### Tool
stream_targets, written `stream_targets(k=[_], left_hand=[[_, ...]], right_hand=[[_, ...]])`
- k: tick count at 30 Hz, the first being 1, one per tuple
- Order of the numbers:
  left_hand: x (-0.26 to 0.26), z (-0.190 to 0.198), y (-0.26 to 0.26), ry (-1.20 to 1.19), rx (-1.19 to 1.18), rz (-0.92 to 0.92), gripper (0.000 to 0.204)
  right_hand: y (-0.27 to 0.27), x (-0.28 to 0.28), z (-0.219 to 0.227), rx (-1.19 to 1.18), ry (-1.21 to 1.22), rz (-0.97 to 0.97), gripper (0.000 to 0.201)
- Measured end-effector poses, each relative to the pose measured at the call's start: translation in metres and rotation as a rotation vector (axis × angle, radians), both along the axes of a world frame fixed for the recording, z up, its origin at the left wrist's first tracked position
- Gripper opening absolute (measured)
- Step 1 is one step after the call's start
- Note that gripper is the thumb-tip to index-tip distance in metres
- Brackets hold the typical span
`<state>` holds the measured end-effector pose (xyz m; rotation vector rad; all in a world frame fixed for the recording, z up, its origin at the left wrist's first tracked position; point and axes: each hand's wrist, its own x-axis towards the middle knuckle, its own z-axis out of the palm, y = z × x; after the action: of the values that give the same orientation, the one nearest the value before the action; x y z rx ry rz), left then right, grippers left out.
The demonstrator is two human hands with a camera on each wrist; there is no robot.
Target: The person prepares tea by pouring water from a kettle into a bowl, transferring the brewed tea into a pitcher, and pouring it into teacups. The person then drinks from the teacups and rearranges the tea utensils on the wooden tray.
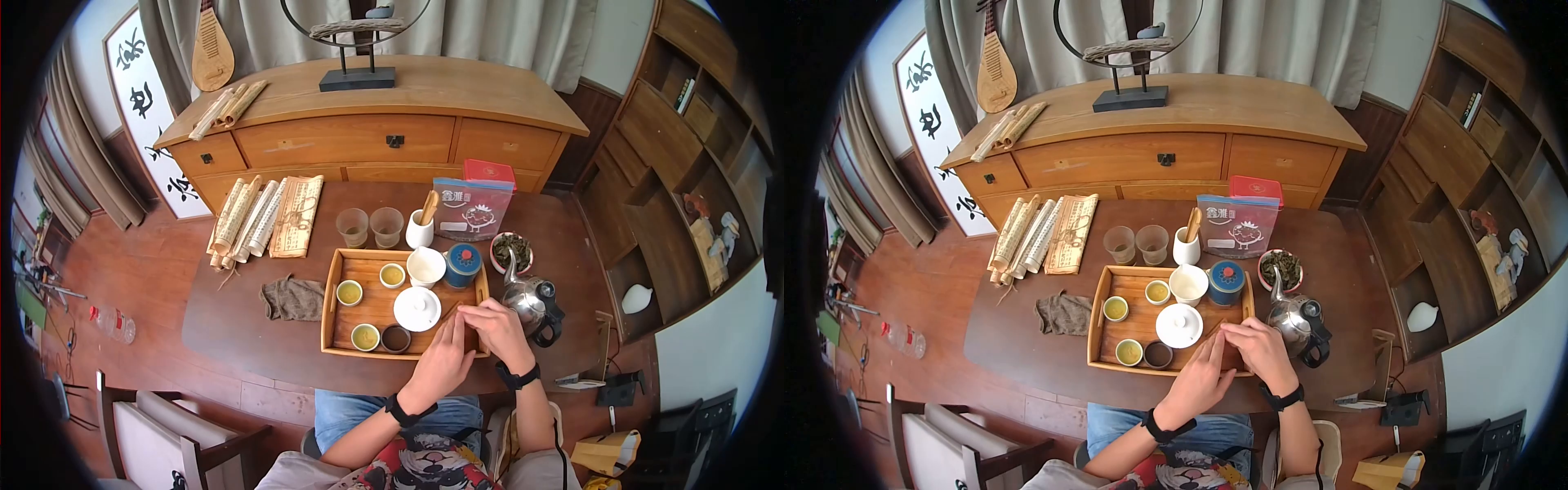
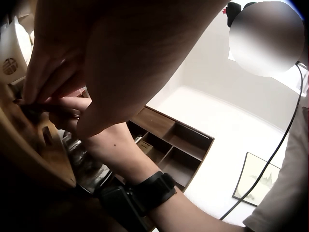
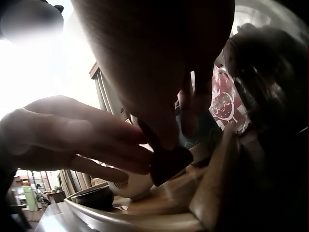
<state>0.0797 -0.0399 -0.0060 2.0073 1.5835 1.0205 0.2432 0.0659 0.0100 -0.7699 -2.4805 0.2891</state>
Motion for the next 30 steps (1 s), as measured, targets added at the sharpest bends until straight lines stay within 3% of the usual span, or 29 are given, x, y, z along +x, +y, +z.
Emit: stream_targets(k=[7, 14, 18, 23, 24, 25, 30], left_hand=[[0.002, -0.02, 0.011, 0.005, 0.006, 0.042, 0.078], [-0.002, -0.007, -0.015, -0.021, 0.017, -0.016, 0.068], [-0.005, 0.0, -0.018, -0.08, -0.108, -0.1, 0.063], [-0.01, 0.009, -0.004, -0.124, -0.128, -0.089, 0.061], [-0.01, 0.005, 0.004, -0.131, -0.042, -0.06, 0.061], [-0.01, 0.002, 0.01, -0.138, 0.044, -0.03, 0.06], [-0.006, -0.007, 0.034, -0.125, 0.029, -0.001, 0.061]], right_hand=[[0.0, -0.007, -0.022, 0.001, 0.005, -0.128, 0.029], [-0.059, 0.011, -0.008, -0.102, -0.031, -0.212, 0.038], [-0.077, 0.019, -0.006, -0.141, -0.045, -0.242, 0.036], [-0.059, 0.009, 0.01, -0.102, -0.022, -0.254, 0.033], [-0.052, 0.004, 0.011, -0.102, -0.019, -0.251, 0.033], [-0.043, -0.001, 0.01, -0.066, 0.018, -0.268, 0.032], [-0.002, -0.017, -0.015, 0.046, 0.022, -0.301, 0.029]])
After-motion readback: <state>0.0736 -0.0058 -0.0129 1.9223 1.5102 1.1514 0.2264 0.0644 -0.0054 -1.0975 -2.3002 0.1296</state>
